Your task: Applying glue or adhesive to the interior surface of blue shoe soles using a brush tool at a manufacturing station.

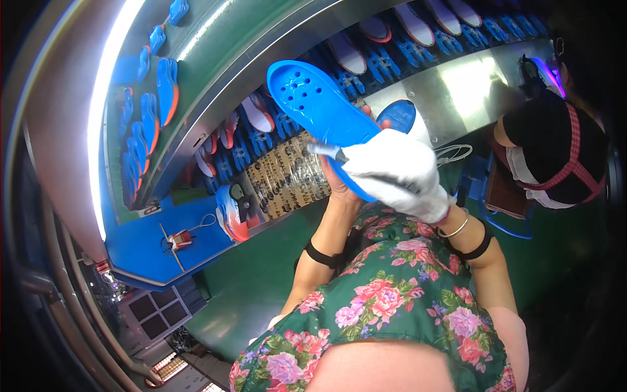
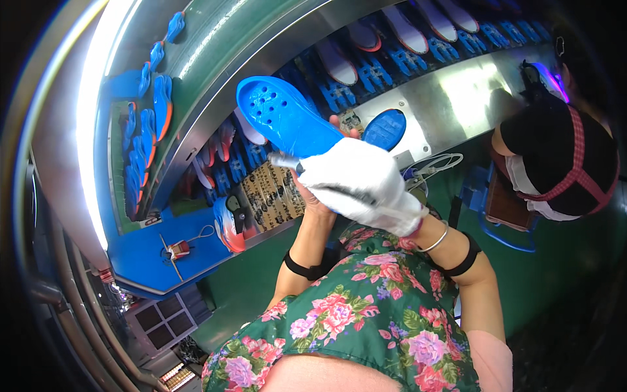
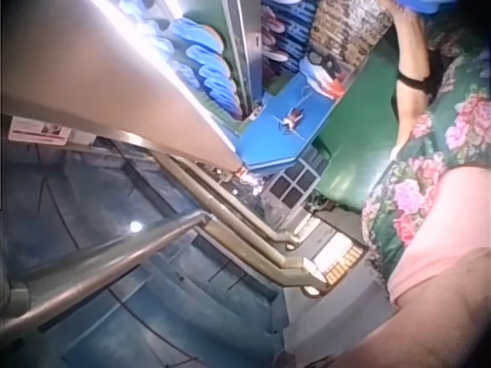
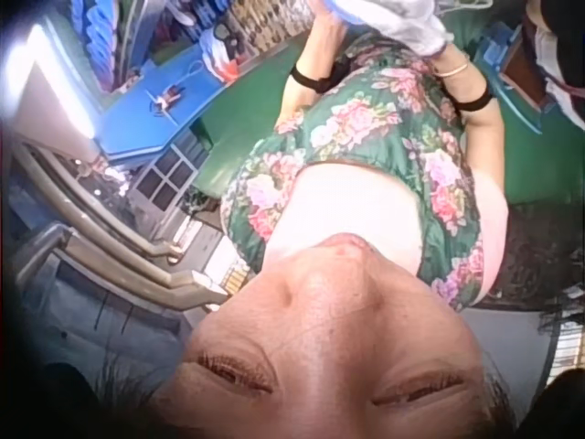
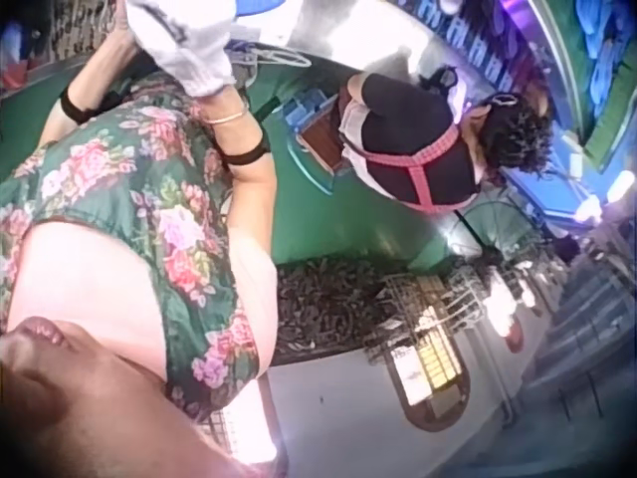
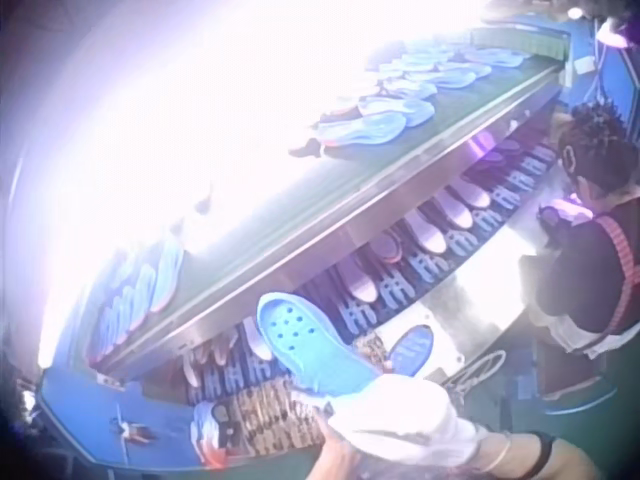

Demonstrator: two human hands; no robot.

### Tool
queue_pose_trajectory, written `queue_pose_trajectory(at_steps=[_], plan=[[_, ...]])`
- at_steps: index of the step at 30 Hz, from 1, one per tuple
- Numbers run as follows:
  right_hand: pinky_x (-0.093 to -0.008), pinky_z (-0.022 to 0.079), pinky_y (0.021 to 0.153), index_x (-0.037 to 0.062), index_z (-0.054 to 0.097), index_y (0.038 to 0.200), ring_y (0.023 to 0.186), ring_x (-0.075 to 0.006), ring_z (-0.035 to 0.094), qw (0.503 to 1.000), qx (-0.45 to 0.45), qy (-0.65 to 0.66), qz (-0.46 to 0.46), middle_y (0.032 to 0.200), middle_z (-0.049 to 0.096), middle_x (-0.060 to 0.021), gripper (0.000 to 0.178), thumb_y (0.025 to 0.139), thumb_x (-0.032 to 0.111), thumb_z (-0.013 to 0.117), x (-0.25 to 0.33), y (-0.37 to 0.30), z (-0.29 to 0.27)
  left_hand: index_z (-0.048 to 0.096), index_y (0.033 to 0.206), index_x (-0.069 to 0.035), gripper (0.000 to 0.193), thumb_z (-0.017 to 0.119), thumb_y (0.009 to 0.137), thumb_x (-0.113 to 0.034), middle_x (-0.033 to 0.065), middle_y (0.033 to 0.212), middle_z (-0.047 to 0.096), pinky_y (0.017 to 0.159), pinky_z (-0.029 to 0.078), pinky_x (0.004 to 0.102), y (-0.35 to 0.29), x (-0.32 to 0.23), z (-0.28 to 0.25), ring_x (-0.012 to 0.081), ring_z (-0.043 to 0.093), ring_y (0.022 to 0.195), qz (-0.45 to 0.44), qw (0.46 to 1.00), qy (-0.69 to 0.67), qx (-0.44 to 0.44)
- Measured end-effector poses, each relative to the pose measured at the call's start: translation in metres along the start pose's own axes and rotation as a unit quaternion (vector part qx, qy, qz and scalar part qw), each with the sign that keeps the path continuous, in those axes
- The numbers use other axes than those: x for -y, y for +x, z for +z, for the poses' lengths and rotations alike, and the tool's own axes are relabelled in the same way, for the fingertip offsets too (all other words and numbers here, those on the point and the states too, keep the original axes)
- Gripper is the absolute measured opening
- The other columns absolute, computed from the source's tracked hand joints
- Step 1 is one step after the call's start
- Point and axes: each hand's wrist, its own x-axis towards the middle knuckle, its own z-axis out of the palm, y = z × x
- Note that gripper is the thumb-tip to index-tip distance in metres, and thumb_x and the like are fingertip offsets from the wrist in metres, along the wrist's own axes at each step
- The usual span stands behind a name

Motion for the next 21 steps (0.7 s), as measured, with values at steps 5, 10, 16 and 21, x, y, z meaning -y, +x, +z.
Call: queue_pose_trajectory(at_steps=[5, 10, 16, 21], plan=[[-0.0373, 0.056, 0.086, 0.0052, 0.079, 0.101, 0.093, -0.0253, 0.073, 0.998, -0.043, -0.047, -0.013, 0.104, 0.077, -0.0115, 0.022, 0.079, 0.003, 0.079, -0.008, -0.002, -0.008, 0.038, 0.152, -0.011, 0.101, 0.064, 0.081, -0.078, 0.0114, 0.146, 0.053, 0.112, 0.040, 0.0645, 0.007, 0.000, 0.010, 0.0447, 0.048, 0.136, 0.002, 0.999, -0.049, -0.011], [-0.0373, 0.057, 0.081, 0.0073, 0.079, 0.102, 0.090, -0.0267, 0.073, 0.995, 0.051, -0.037, -0.076, 0.104, 0.077, -0.0098, 0.024, 0.078, 0.005, 0.080, -0.004, -0.012, -0.008, 0.043, 0.149, -0.009, 0.099, 0.064, 0.082, -0.078, 0.0111, 0.145, 0.054, 0.110, 0.042, 0.0644, 0.012, -0.004, 0.003, 0.0424, 0.048, 0.136, -0.031, 0.995, -0.082, 0.041], [-0.0376, 0.057, 0.084, 0.0082, 0.077, 0.108, 0.093, -0.0271, 0.073, 0.977, 0.074, -0.149, -0.136, 0.111, 0.076, -0.0115, 0.028, 0.081, 0.009, 0.079, -0.009, -0.007, -0.024, 0.041, 0.152, -0.009, 0.104, 0.060, 0.081, -0.083, 0.0202, 0.144, 0.053, 0.107, 0.044, 0.0628, 0.014, -0.010, 0.014, 0.0393, 0.051, 0.133, -0.039, 0.996, -0.071, 0.036], [-0.0366, 0.058, 0.079, 0.0092, 0.077, 0.098, 0.089, -0.0255, 0.073, 0.992, 0.114, 0.004, -0.051, 0.102, 0.076, -0.0097, 0.017, 0.082, 0.008, 0.079, -0.004, -0.015, -0.025, 0.039, 0.153, -0.008, 0.104, 0.056, 0.083, -0.083, 0.0211, 0.141, 0.055, 0.105, 0.046, 0.0617, 0.019, -0.020, 0.000, 0.0374, 0.054, 0.131, -0.042, 0.997, 0.002, 0.069]])
